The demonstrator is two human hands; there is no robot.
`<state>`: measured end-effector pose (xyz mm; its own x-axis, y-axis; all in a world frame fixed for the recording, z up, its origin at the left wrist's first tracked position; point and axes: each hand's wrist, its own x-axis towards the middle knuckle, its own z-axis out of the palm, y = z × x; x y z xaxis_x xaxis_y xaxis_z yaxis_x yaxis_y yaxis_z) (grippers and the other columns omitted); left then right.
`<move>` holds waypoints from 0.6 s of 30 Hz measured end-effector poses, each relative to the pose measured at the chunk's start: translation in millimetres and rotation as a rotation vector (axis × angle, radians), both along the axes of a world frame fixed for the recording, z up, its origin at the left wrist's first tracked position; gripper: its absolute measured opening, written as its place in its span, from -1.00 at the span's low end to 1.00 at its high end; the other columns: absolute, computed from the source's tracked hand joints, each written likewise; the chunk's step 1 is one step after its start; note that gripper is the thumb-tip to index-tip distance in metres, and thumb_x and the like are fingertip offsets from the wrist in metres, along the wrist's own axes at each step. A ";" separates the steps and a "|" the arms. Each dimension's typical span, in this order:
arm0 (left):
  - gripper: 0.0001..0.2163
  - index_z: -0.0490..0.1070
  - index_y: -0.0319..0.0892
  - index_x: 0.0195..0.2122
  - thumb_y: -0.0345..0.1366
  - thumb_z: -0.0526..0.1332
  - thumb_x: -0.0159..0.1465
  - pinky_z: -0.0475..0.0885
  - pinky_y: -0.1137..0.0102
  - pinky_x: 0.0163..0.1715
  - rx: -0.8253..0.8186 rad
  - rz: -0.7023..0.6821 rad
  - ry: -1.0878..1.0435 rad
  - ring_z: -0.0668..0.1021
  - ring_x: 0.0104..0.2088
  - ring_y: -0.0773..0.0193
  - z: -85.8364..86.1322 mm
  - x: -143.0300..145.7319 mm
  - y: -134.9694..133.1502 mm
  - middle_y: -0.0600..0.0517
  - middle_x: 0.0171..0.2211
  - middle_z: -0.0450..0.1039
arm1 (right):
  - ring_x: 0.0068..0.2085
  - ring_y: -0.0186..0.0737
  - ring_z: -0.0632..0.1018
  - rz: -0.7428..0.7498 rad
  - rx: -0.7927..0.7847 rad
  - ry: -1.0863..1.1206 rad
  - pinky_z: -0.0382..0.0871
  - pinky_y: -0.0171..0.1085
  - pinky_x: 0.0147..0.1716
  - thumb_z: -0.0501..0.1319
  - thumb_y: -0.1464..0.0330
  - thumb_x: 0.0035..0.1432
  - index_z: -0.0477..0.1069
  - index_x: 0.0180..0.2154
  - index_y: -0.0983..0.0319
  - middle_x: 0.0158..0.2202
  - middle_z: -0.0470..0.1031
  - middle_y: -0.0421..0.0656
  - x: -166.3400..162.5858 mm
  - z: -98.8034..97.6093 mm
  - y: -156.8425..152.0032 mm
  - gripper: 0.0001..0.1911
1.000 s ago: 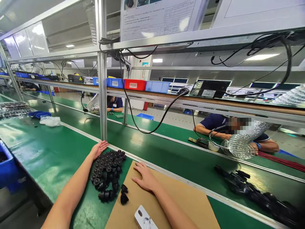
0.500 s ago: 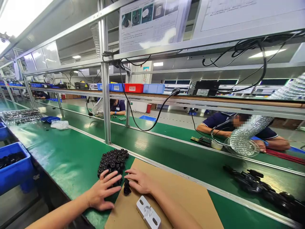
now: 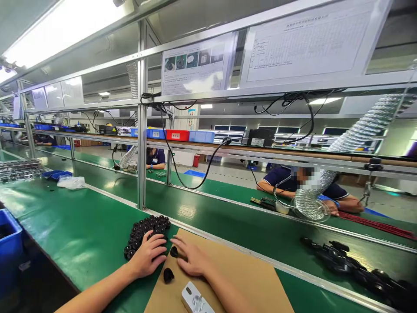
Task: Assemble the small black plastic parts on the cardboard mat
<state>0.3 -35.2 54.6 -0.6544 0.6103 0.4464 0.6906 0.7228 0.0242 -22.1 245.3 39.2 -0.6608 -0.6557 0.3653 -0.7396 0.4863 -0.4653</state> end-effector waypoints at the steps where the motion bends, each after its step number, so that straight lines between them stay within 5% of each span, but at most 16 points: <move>1: -0.75 0.54 0.09 0.10 -0.19 0.15 0.48 -0.03 -0.01 0.42 0.003 0.081 -0.008 0.44 0.31 0.05 6.0 -7.3 2.7 0.01 0.19 0.56 | 0.31 0.08 0.39 0.038 0.030 0.005 0.27 0.06 0.30 0.31 0.35 0.18 0.20 0.39 -0.01 0.42 0.25 -0.06 0.8 1.8 -2.2 -0.22; 5: -0.69 0.53 -0.05 0.14 -0.19 0.12 0.46 0.18 -0.03 0.27 0.027 0.326 0.000 0.50 0.19 -0.06 33.5 -56.8 25.7 -0.15 0.12 0.58 | 0.11 -0.01 0.53 -0.044 0.003 0.025 0.40 -0.06 0.16 0.22 0.30 0.28 0.50 0.13 0.10 0.10 0.56 -0.07 -0.5 1.2 -13.2 -0.61; 8: -0.69 0.61 -0.22 -0.03 -0.15 0.21 0.38 0.29 -0.10 0.11 -0.043 0.408 -0.032 0.55 0.07 -0.26 42.2 -91.7 52.2 -0.29 -0.05 0.62 | -0.01 -0.06 0.59 -0.238 -0.037 0.037 0.47 -0.17 0.03 0.26 0.30 0.21 0.55 0.03 0.14 -0.01 0.62 -0.08 -2.2 -5.1 -9.7 -0.66; 12: -0.76 0.63 -0.28 -0.11 -0.27 0.31 0.27 0.25 -0.18 0.10 -0.201 0.404 -0.064 0.58 0.04 -0.35 34.9 -116.7 78.7 -0.34 -0.10 0.64 | -0.07 -0.05 0.62 -0.468 -0.046 0.047 0.49 -0.21 -0.05 0.32 0.21 0.14 0.61 -0.02 0.07 -0.07 0.65 -0.15 3.1 -16.4 19.1 -0.65; 18: -0.74 0.59 -0.24 -0.03 -0.43 0.20 0.30 0.21 -0.19 0.07 -0.367 0.390 -0.052 0.61 0.03 -0.27 25.0 -126.7 89.4 -0.30 -0.06 0.63 | -0.04 -0.03 0.63 -0.649 -0.075 -0.020 0.50 -0.23 -0.06 0.27 0.12 0.14 0.62 0.02 0.02 -0.05 0.66 -0.18 20.8 -30.0 51.4 -0.58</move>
